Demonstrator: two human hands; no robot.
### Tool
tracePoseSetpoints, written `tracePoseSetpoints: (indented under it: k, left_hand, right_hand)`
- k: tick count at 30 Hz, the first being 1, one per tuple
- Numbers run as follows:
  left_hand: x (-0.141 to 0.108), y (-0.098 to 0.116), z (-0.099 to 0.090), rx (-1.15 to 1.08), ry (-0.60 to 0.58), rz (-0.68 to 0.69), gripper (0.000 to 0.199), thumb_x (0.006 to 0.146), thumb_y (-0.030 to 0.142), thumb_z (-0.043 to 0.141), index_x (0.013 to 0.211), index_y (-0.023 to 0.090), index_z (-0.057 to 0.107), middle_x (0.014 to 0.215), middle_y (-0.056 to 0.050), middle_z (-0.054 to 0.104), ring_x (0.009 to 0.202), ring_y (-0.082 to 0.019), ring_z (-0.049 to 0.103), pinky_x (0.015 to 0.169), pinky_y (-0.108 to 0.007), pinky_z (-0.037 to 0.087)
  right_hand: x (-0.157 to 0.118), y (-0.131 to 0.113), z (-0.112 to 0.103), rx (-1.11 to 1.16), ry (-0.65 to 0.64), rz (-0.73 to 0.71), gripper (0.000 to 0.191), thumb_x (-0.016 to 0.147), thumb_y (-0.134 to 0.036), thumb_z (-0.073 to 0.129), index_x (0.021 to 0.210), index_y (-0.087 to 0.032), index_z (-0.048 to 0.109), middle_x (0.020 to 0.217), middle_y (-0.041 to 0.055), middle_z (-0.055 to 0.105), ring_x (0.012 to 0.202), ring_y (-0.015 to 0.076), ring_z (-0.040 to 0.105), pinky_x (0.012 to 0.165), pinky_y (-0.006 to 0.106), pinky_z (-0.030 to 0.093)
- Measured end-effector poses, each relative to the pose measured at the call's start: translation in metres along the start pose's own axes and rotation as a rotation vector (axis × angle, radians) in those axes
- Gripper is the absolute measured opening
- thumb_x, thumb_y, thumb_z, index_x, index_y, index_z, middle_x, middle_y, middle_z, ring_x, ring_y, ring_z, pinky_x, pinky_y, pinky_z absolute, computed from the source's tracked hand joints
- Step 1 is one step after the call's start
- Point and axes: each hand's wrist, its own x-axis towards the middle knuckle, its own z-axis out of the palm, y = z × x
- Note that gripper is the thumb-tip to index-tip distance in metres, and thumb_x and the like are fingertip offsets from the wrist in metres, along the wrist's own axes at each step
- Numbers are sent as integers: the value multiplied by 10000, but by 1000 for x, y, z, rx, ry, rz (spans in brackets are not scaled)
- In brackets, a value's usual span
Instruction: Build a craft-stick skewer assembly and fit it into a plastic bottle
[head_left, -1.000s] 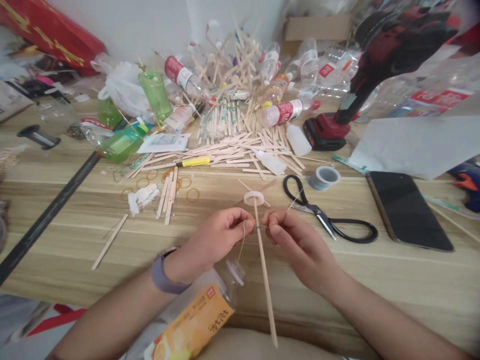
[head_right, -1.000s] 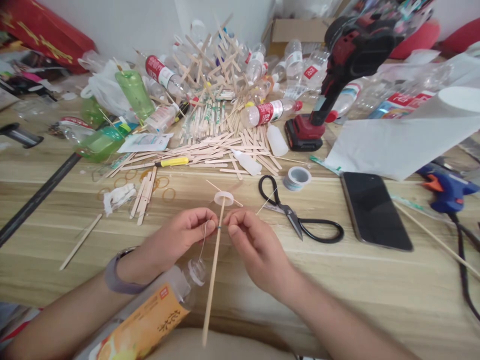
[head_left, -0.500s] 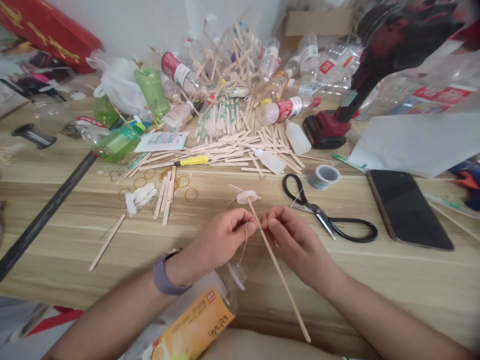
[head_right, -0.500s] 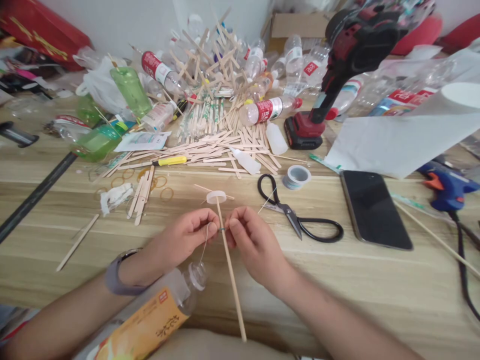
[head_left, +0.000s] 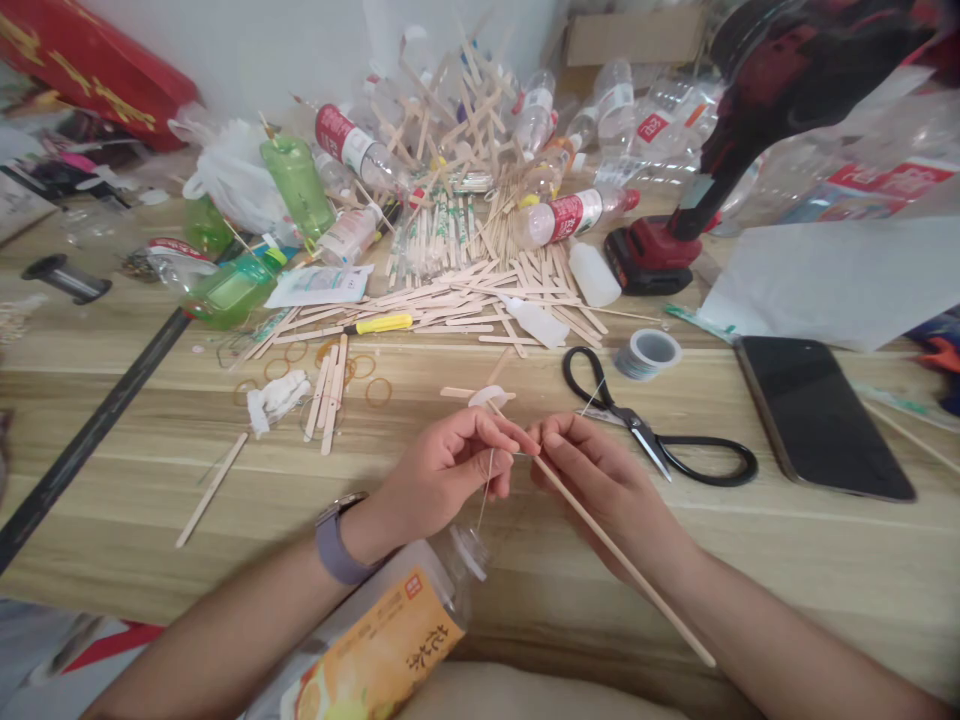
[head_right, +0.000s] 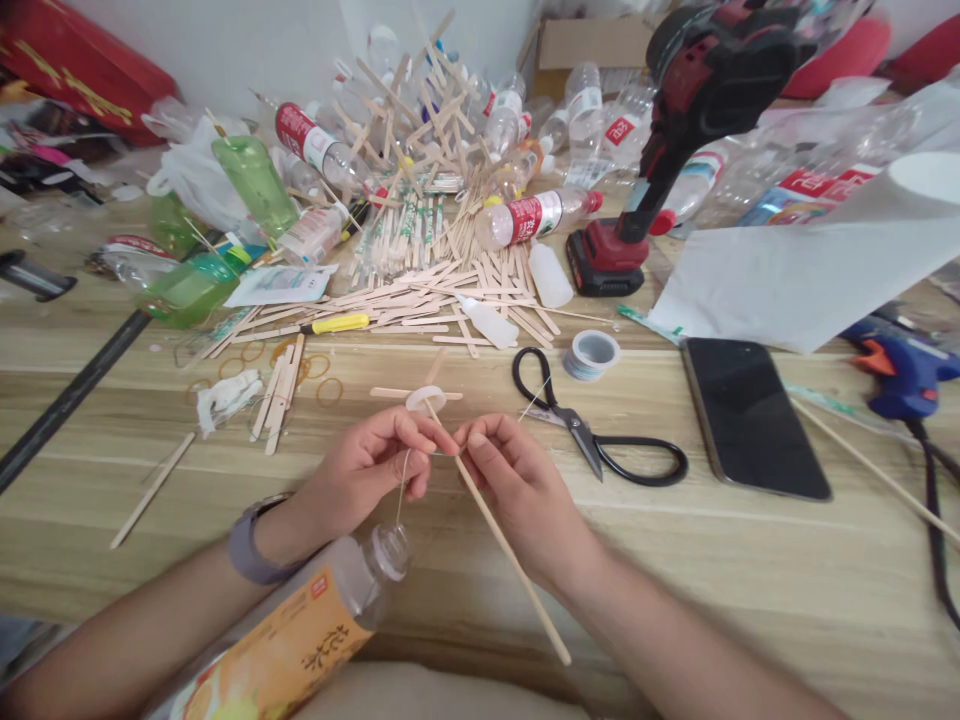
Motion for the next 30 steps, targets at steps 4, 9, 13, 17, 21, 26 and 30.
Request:
tracePoseSetpoints:
  k: [4,9,13,17,21,26,30]
  left_hand:
    - [2,1,-1,-42,-28,35,239,847,340,656,779,152,526,993,-64,646,538,-45,540,531,-220,459]
    - [3,1,-2,-100,-96,39,232,863,319,650,774,150,519,929,-39,636,533,-34,535,501,-187,433]
    - [3,-3,-4,-174,-148,17,234,883,330,627,805,171,474,865,-25,663,509,-47,545,459,-176,395]
    - [1,-2,-4,-88,-160,-7,264,881,385,620,803,171,486,758,-10,640,552,-74,556,526,-210,431]
    - [-3,5,0,65,-142,-41,312,883,459,586,802,167,512,729,-16,599,622,-98,546,605,-247,451]
    - [-6,9,2,213,-155,-61,276,930,426,502,815,175,504,738,-15,576,637,-107,526,607,-247,438]
    - [-7,9,1,354,-156,-48,156,953,253,434,825,189,496,743,-6,580,623,-108,506,602,-246,424]
  right_hand:
    - [2,-3,-3,234,-51,94,240,781,-330,726,726,-174,552,742,-26,534,516,57,343,487,208,294]
    - [2,-7,-7,340,-152,171,158,800,-282,710,749,-167,614,536,-70,446,415,44,225,418,199,213]
    - [-1,-6,-7,356,-238,144,152,809,-280,711,766,-173,613,664,-48,545,403,20,244,425,200,215]
    - [-4,-3,-7,261,-300,62,153,847,-284,683,789,-192,575,732,-33,574,495,52,404,510,214,321]
    - [-5,-2,-11,3,-331,-37,196,894,-345,619,790,-202,535,751,0,585,689,127,549,595,251,401]
    - [-6,-4,-16,-292,-348,-150,205,946,-374,507,816,-217,502,768,17,582,730,164,573,642,296,438]
    - [-7,-3,-18,-443,-341,-217,179,961,-324,457,815,-226,487,762,20,586,728,176,590,636,304,452]
